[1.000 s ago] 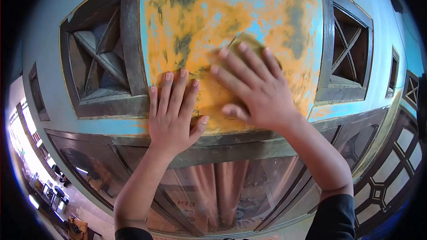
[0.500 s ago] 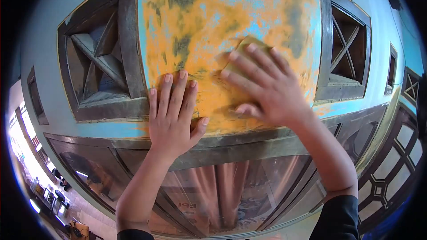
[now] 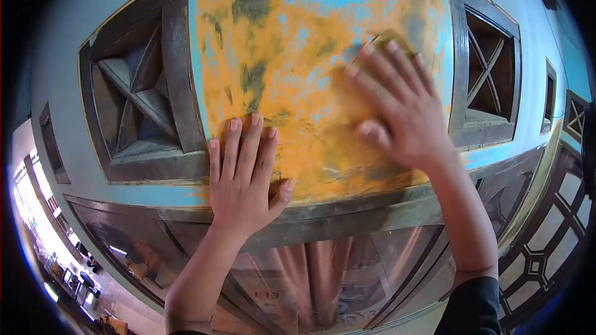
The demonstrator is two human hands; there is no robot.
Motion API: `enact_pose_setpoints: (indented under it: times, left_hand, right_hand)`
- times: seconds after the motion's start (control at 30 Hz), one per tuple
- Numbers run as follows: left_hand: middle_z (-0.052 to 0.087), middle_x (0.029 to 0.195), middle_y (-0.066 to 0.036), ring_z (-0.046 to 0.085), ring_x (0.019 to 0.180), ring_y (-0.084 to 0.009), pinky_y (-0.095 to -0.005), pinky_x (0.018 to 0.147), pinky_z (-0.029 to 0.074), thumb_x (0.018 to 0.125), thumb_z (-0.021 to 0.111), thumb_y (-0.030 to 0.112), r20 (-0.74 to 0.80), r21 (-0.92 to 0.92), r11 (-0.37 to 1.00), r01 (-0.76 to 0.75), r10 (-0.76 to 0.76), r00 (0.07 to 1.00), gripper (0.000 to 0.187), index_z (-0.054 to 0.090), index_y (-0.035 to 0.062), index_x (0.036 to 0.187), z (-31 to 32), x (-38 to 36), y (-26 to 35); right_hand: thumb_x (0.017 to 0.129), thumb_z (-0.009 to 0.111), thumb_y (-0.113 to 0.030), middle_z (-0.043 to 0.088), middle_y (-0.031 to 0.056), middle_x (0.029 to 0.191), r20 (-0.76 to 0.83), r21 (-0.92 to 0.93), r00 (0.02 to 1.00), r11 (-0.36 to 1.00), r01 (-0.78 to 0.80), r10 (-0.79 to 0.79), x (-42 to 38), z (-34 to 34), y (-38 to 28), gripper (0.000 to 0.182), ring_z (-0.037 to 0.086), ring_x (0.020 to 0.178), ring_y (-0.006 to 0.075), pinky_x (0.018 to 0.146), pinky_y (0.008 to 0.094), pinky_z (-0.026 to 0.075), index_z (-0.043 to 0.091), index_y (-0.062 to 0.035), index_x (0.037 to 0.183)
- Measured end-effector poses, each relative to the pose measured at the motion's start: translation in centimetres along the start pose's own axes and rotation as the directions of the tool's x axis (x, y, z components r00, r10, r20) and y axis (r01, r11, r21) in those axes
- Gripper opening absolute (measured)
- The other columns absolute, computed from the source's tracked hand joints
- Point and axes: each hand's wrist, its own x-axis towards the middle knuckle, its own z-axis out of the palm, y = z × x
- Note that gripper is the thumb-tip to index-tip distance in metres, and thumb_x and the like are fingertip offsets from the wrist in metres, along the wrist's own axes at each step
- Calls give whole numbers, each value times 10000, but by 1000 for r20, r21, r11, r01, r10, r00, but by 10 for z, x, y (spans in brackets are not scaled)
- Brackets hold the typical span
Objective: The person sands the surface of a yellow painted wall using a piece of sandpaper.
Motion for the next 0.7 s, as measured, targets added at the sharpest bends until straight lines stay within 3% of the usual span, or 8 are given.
enact_pose_setpoints:
  times: [0.1, 0.2, 0.3, 0.4, 0.43, 0.53, 0.7]
  left_hand:
    - [336, 1636, -214, 250, 1533, -440, -602, 1231, 129, 1010, 422, 495, 4, -9, 1000, -1, 2, 1000, 709, 418, 14, 1531, 1, -2, 1]
    - [337, 1634, -219, 251, 1533, -439, -602, 1231, 129, 1014, 417, 501, 11, -3, 1000, -4, 4, 1000, 715, 419, 6, 1529, -1, -2, 0]
    - [333, 1635, -222, 252, 1534, -433, -598, 1232, 130, 1016, 415, 511, 18, -9, 1000, 13, -12, 1000, 731, 412, -9, 1529, -2, -3, 1]
    - [324, 1639, -222, 247, 1538, -428, -594, 1234, 130, 1016, 416, 523, 9, -9, 1000, 7, -7, 1000, 755, 389, -24, 1536, 0, -3, -1]
    - [320, 1641, -221, 245, 1539, -427, -592, 1234, 130, 1016, 416, 527, 7, -8, 1000, 5, -5, 1000, 764, 379, -29, 1539, 0, -3, -1]
    - [289, 1648, -240, 227, 1543, -431, -592, 1236, 124, 1015, 420, 539, 26, -19, 1000, 12, -12, 1000, 800, 334, -45, 1554, -2, -4, -2]
    - [220, 1651, -299, 186, 1544, -469, -604, 1233, 113, 982, 489, 529, -122, -150, 985, 80, -99, 988, 878, 233, -60, 1582, 6, -6, -3]
  right_hand:
    - [985, 473, -604, 396, 72, 1625, -179, 1, 970, 986, -168, 165, 20, 11, 25, 663, 323, 1511, 364, 1229, 563, 208, 484, -220, 1525]
    - [979, 470, -620, 372, 68, 1638, -104, 28, 989, 995, -98, 101, 31, 6, -21, 700, 311, 1519, 347, 1235, 560, 203, 448, -211, 1547]
    - [984, 392, -697, 359, 76, 1646, 41, 241, 986, 959, 148, -162, 13, 13, -58, 752, 284, 1530, 364, 1244, 569, 153, 428, -216, 1562]
    - [985, 428, -664, 370, 72, 1641, 36, 104, 993, 988, 112, -116, 19, 7, -22, 725, 294, 1525, 364, 1238, 573, 173, 440, -216, 1555]
    - [985, 479, -597, 386, 63, 1630, -45, 16, 999, 1000, 25, -24, 26, 3, -8, 661, 337, 1508, 324, 1226, 559, 227, 450, -251, 1547]
    - [993, 488, -538, 384, 71, 1630, -184, 2, 971, 988, -154, 152, 43, 5, 6, 639, 328, 1505, 363, 1227, 558, 223, 451, -221, 1547]
    - [990, 432, -621, 338, 57, 1658, 61, 263, 988, 957, 120, -140, 7, 13, -77, 715, 287, 1530, 349, 1244, 571, 171, 386, -226, 1585]
